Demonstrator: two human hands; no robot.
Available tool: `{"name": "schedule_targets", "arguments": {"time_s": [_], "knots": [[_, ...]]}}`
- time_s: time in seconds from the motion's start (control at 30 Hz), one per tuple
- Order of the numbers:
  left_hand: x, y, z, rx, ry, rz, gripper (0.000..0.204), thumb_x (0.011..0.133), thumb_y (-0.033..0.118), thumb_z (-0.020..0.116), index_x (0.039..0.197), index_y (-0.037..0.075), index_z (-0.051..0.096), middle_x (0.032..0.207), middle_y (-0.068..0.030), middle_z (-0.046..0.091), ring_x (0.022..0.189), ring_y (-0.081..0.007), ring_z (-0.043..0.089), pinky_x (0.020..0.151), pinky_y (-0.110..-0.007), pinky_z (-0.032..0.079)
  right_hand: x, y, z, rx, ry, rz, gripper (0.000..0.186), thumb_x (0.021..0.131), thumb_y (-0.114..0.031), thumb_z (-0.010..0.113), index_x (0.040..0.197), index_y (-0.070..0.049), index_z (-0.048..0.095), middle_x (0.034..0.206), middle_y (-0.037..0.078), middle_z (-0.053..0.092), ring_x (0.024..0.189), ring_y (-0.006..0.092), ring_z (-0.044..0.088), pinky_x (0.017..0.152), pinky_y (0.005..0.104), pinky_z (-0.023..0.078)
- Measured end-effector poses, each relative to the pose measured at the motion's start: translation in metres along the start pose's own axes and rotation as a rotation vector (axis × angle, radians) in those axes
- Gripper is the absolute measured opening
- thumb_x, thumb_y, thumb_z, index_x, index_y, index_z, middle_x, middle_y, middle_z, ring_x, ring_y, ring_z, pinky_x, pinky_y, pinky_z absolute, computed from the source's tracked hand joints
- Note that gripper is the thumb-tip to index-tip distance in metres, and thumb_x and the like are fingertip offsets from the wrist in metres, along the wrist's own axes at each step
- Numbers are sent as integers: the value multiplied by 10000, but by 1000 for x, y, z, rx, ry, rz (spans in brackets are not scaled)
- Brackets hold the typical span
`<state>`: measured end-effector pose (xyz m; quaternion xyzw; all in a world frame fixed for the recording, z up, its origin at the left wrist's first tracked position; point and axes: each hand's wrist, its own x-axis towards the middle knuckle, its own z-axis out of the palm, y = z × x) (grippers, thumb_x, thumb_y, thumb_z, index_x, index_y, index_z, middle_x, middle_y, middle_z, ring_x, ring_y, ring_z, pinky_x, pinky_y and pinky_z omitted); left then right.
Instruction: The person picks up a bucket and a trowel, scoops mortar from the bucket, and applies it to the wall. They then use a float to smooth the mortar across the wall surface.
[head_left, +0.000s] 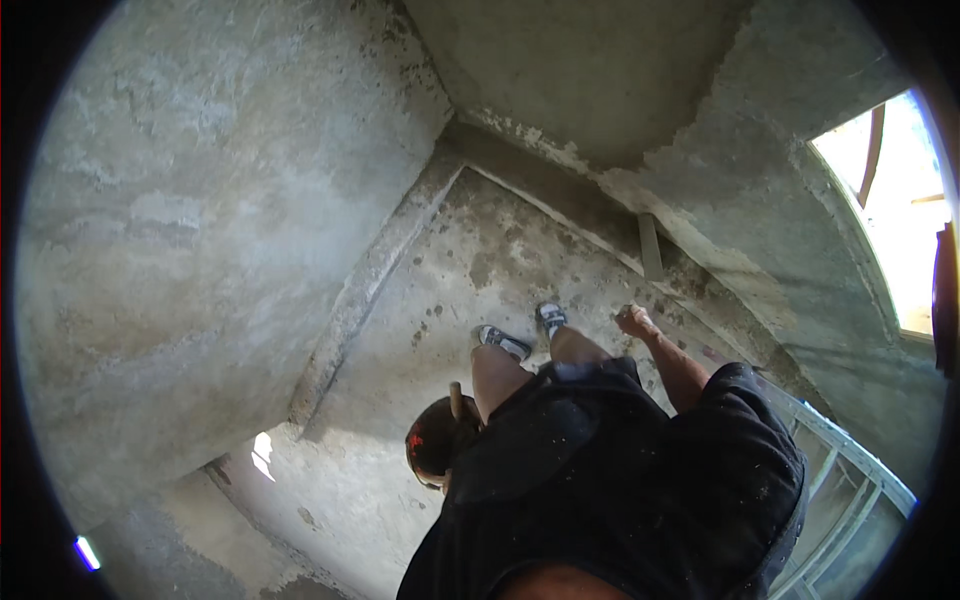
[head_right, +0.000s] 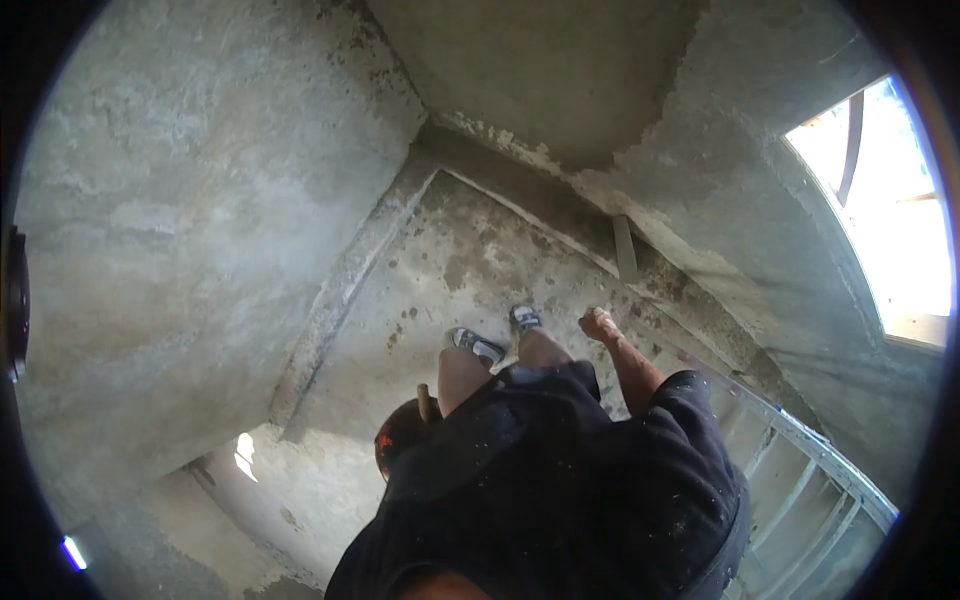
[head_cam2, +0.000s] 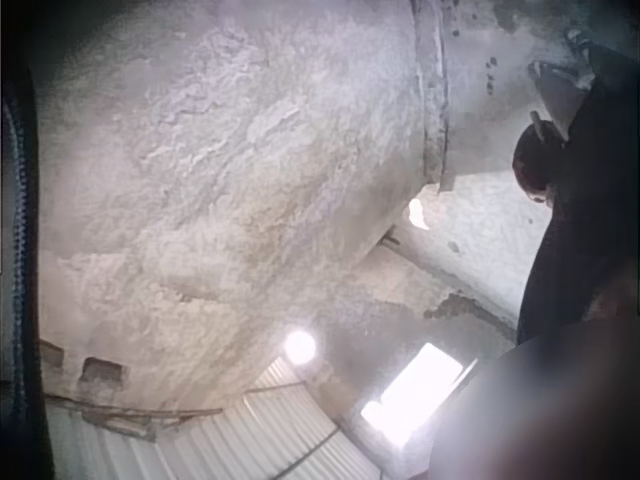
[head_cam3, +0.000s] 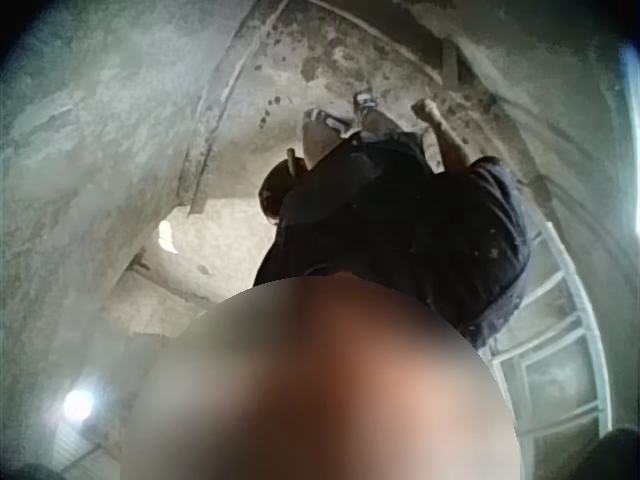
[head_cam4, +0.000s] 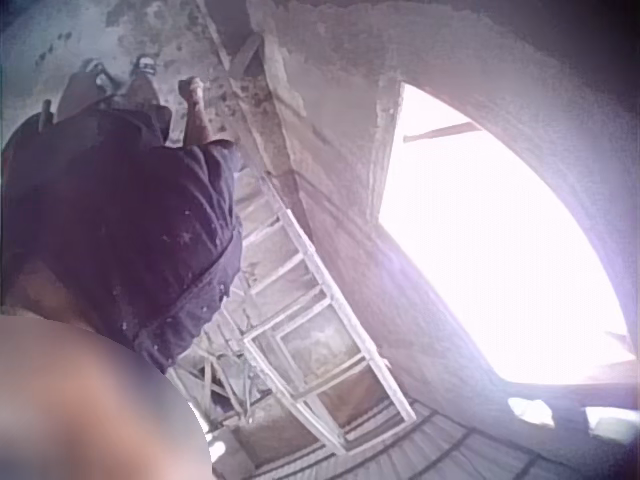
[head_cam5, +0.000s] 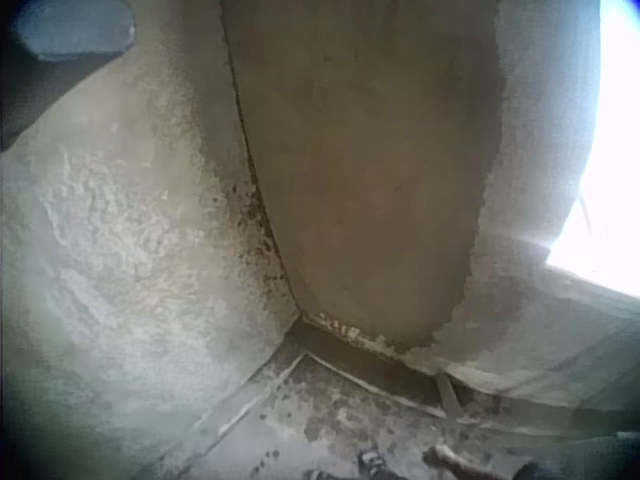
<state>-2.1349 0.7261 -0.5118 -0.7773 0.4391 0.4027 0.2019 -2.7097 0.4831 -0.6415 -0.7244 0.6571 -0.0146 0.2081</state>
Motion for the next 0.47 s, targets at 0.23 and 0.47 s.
{"name": "schedule_targets", "arguments": {"time_s": [0.23, 0.47], "knots": [[-54, 29, -20, -382, -9, -8, 293, 844, 294, 438, 913, 46, 579, 830, -91, 615, 719, -199, 594, 642, -310, 488, 25, -94, -13, 32, -916, 244, 209, 805, -177, 422, 896, -79, 583, 848, 68, 631, 737, 192, 618, 577, 349, 506], [-124, 143, -323, -826, -52, 15, 324, 853, 331, 414, 913, 65, 589, 824, -95, 616, 698, -195, 595, 633, -306, 488, 91, -170, -1, -299, -464, 53, 110, 710, -185, 553, 733, -100, 619, 668, 30, 629, 653, 165, 609, 557, 318, 493]]}}
